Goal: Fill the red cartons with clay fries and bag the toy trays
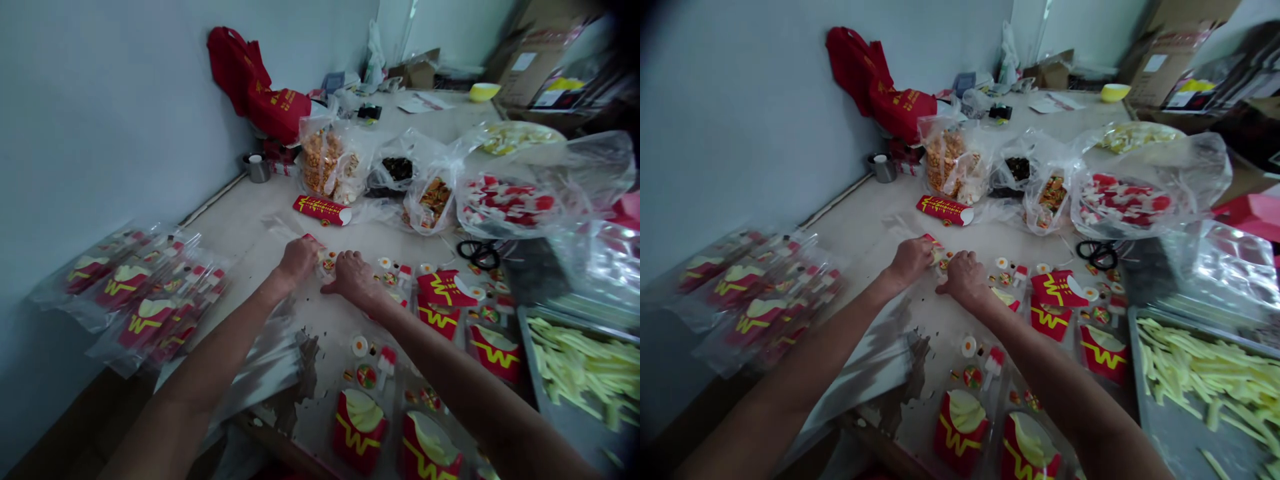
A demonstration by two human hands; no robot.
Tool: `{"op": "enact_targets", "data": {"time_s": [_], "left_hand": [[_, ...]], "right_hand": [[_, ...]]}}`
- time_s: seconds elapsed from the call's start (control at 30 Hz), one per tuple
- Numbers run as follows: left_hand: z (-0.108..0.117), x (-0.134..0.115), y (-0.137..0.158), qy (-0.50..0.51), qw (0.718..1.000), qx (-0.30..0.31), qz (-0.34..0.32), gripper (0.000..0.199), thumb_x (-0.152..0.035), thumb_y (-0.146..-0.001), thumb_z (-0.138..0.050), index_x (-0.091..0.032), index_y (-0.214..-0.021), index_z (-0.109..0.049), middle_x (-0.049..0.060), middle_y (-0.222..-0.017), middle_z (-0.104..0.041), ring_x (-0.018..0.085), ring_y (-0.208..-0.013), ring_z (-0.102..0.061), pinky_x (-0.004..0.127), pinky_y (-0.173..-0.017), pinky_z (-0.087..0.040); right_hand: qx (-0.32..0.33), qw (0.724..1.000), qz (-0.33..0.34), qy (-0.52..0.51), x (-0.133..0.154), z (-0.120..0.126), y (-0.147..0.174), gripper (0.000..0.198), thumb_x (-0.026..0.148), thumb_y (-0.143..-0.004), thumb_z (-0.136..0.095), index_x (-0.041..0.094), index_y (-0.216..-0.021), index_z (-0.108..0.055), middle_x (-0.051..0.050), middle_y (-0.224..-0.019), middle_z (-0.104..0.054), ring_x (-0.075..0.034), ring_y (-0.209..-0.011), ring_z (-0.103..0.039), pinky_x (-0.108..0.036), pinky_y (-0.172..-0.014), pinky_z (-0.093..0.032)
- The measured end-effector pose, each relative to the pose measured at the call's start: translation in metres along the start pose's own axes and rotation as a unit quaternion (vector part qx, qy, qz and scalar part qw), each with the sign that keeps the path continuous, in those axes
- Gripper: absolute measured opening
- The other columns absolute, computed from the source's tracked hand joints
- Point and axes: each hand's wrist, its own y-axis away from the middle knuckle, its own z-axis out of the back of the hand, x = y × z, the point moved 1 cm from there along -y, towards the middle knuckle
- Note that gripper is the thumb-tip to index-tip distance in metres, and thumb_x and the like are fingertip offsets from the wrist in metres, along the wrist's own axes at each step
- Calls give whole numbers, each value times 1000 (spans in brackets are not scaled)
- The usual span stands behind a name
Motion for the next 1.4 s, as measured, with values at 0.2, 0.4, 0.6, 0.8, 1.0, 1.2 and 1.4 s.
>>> {"op": "enact_targets", "data": {"time_s": [0.2,0.4,0.6,0.8,1.0,1.2,1.4], "left_hand": [[4,10,24,68,991,-61,95,13,-22,-82,-62,-19,-82,-75,9,-87,-75,22,-80,-66,31,-73,-44],[11,-19,38,151,985,-73,41,11,-19,-80,-63,-20,-71,-70,7,-81,-73,19,-75,-63,30,-69,-41],[6,-19,60,282,936,-113,178,5,-21,-76,-68,-21,-75,-72,2,-75,-74,17,-70,-65,28,-71,-45],[11,-13,52,313,922,-134,181,6,-18,-74,-67,-20,-75,-72,1,-75,-74,16,-71,-65,27,-75,-47],[-1,-60,66,346,914,-142,159,7,-15,-77,-65,-20,-76,-71,2,-78,-72,16,-73,-64,27,-75,-49],[30,-53,107,284,940,-186,-27,41,-34,-86,-74,-23,-125,-67,6,-106,-73,20,-96,-68,32,-91,-53],[110,24,128,8,996,-62,-61,98,-47,-71,-85,-34,-155,-36,11,-148,-51,34,-133,-49,53,-115,-35]], "right_hand": [[-69,996,38,38,3,15,25,73,54,-64,-83,12,-120,-62,-20,-117,-63,-33,-108,-53,-42,-81,-48],[-96,994,42,14,14,18,29,66,53,-62,-83,14,-112,-65,-19,-114,-63,-33,-105,-53,-42,-79,-49],[-109,968,18,-224,-4,7,28,95,57,-66,-83,12,-143,-49,-23,-134,-58,-34,-115,-55,-43,-88,-48],[136,642,-91,-750,-28,-21,31,43,48,-71,-81,14,-95,-70,-10,-90,-74,-7,-54,-49,-21,-44,-32],[71,583,-103,-803,-5,-38,22,37,40,-58,-90,15,-64,-64,3,-50,-55,-3,-40,-39,-18,-37,-24],[115,619,3,-777,-23,-13,28,35,43,-66,-88,15,-83,-75,1,-66,-65,0,-40,-29,-18,-36,-17],[242,636,90,-727,15,29,-6,33,41,-68,-88,16,-87,-77,0,-66,-66,0,-39,-25,-19,-34,-16]]}}
